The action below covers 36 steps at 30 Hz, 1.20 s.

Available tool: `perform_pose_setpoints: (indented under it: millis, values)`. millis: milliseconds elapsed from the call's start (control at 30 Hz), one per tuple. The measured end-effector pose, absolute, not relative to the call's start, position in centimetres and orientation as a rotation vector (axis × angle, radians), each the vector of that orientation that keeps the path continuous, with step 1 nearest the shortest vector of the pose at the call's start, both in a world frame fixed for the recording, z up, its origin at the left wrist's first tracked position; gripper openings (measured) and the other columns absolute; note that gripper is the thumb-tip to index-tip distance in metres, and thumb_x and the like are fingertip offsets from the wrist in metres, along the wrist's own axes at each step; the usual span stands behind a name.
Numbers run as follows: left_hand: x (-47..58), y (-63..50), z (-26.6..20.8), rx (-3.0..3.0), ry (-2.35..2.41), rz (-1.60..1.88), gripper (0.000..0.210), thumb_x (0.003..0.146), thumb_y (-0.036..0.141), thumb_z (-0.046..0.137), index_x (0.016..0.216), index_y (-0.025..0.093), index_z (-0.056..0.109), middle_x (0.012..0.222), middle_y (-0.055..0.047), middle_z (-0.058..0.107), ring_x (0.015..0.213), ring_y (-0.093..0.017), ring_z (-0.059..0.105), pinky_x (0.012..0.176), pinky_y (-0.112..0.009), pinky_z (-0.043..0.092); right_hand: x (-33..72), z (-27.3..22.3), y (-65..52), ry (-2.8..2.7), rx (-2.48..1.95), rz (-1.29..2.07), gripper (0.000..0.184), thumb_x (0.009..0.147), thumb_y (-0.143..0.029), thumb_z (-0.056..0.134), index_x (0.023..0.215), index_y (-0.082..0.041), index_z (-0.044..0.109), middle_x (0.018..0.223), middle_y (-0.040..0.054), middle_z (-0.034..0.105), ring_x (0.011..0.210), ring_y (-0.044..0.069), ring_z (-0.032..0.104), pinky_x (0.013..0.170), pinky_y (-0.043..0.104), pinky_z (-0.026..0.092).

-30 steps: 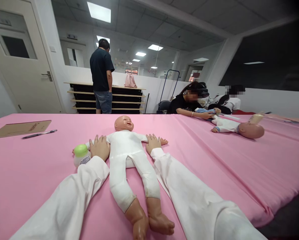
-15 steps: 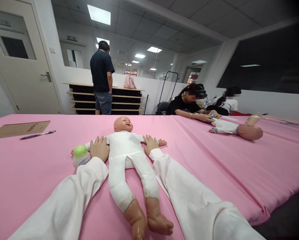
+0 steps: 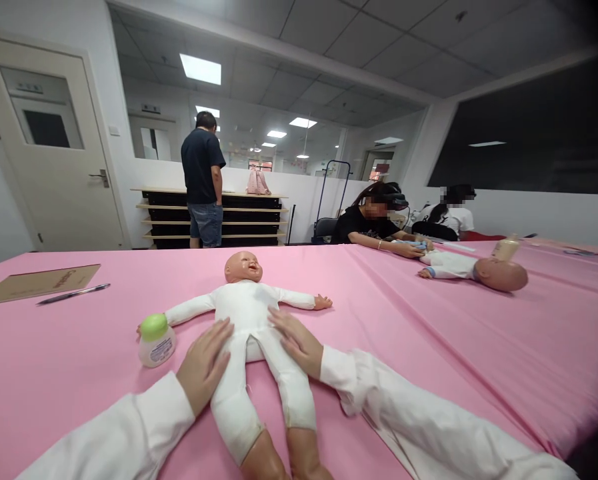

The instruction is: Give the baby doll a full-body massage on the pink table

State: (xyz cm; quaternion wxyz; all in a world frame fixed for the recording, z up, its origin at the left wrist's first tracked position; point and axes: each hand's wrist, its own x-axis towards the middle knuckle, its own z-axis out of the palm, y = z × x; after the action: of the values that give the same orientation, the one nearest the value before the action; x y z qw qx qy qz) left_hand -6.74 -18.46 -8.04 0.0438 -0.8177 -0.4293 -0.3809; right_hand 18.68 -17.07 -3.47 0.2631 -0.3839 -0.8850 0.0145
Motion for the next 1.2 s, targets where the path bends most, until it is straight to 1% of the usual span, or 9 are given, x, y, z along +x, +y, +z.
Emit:
perform_pose_setpoints:
  millis: [133,267,400,533,667,767,933,1100,1200]
  values:
    - [-6.4,-21.8,-8.3,-2.657,-1.236,-1.038,0.047,0.088,0.032,0.033,0.135,0.035,0.030,0.141,0.002,0.032,0.128,-0.021,0.033,0.103,-0.040,0.035,18.3,-3.8,-18.8,-2.691,-0.624,0.167,0.039,0.087,-0.033,0.034,0.122,-0.026,0.049,0.139,0.0005,0.036,0.133,0.016,0.021,0.110,0.040,0.009]
    - [-6.4,-21.8,-7.6,-2.674,-1.246,-0.945,0.048,0.088,0.033,0.032,0.136,0.038,0.025,0.142,0.004,0.029,0.128,-0.021,0.033,0.101,-0.040,0.037,17.7,-4.1,-18.1,-2.621,-0.696,0.200,0.038,0.084,-0.020,0.033,0.109,-0.025,0.060,0.136,-0.0017,0.040,0.133,0.015,0.021,0.110,0.040,0.010]
    - [-6.0,-22.2,-7.1,-2.597,-1.356,-1.007,0.046,0.090,0.034,0.028,0.136,0.039,0.024,0.142,0.007,0.029,0.128,-0.019,0.033,0.103,-0.038,0.035,17.8,-4.3,-18.1,-2.585,-0.799,0.215,0.039,0.086,-0.019,0.031,0.117,-0.025,0.054,0.139,-0.0006,0.036,0.135,0.015,0.016,0.110,0.043,0.010]
    - [-5.7,-23.6,-7.1,-2.584,-1.374,-1.032,0.047,0.090,0.040,0.025,0.136,0.037,0.024,0.143,0.007,0.027,0.130,-0.020,0.029,0.105,-0.039,0.031,18.4,-4.0,-19.2,-2.611,-0.778,0.276,0.039,0.089,-0.030,0.029,0.120,-0.024,0.052,0.141,0.0013,0.031,0.135,0.017,0.013,0.110,0.044,0.006]
    - [-5.8,-24.5,-7.5,-2.633,-1.287,-0.977,0.053,0.086,0.051,0.026,0.137,0.035,0.025,0.144,0.004,0.024,0.131,-0.024,0.026,0.105,-0.044,0.029,18.8,-3.8,-20.2,-2.679,-0.474,0.275,0.049,0.087,-0.047,0.024,0.111,-0.022,0.059,0.135,0.0034,0.042,0.131,0.019,0.026,0.110,0.042,0.000]
    - [-5.8,-24.6,-7.6,-2.670,-1.251,-0.927,0.051,0.087,0.048,0.026,0.137,0.035,0.025,0.143,0.002,0.027,0.130,-0.024,0.028,0.105,-0.047,0.029,18.8,-4.1,-20.1,-2.690,-0.428,0.227,0.051,0.085,-0.048,0.024,0.109,-0.021,0.059,0.131,0.0054,0.046,0.127,0.018,0.034,0.110,0.040,0.000]
    - [-5.9,-24.0,-7.7,-2.668,-1.330,-0.910,0.050,0.090,0.037,0.032,0.138,0.029,0.023,0.143,-0.001,0.029,0.130,-0.023,0.030,0.103,-0.045,0.031,18.7,-4.5,-19.4,-2.727,-0.681,0.142,0.041,0.086,-0.034,0.030,0.117,-0.020,0.054,0.139,0.0046,0.035,0.133,0.018,0.022,0.109,0.045,-0.001]
    - [-6.0,-23.8,-7.7,-2.658,-1.341,-0.978,0.051,0.090,0.035,0.035,0.138,0.028,0.023,0.143,-0.002,0.028,0.130,-0.021,0.030,0.105,-0.041,0.031,18.5,-4.4,-19.6,-2.697,-0.846,0.169,0.045,0.090,-0.038,0.024,0.128,-0.021,0.042,0.145,0.0053,0.022,0.136,0.019,0.010,0.109,0.048,0.005]
    - [-6.1,-23.8,-7.5,-2.678,-1.292,-0.979,0.049,0.090,0.035,0.035,0.137,0.028,0.026,0.143,-0.002,0.028,0.130,-0.022,0.029,0.105,-0.043,0.030,18.6,-4.5,-19.7,-2.715,-0.788,0.172,0.049,0.091,-0.041,0.018,0.129,-0.020,0.041,0.144,0.0058,0.025,0.136,0.020,0.009,0.109,0.049,0.004]
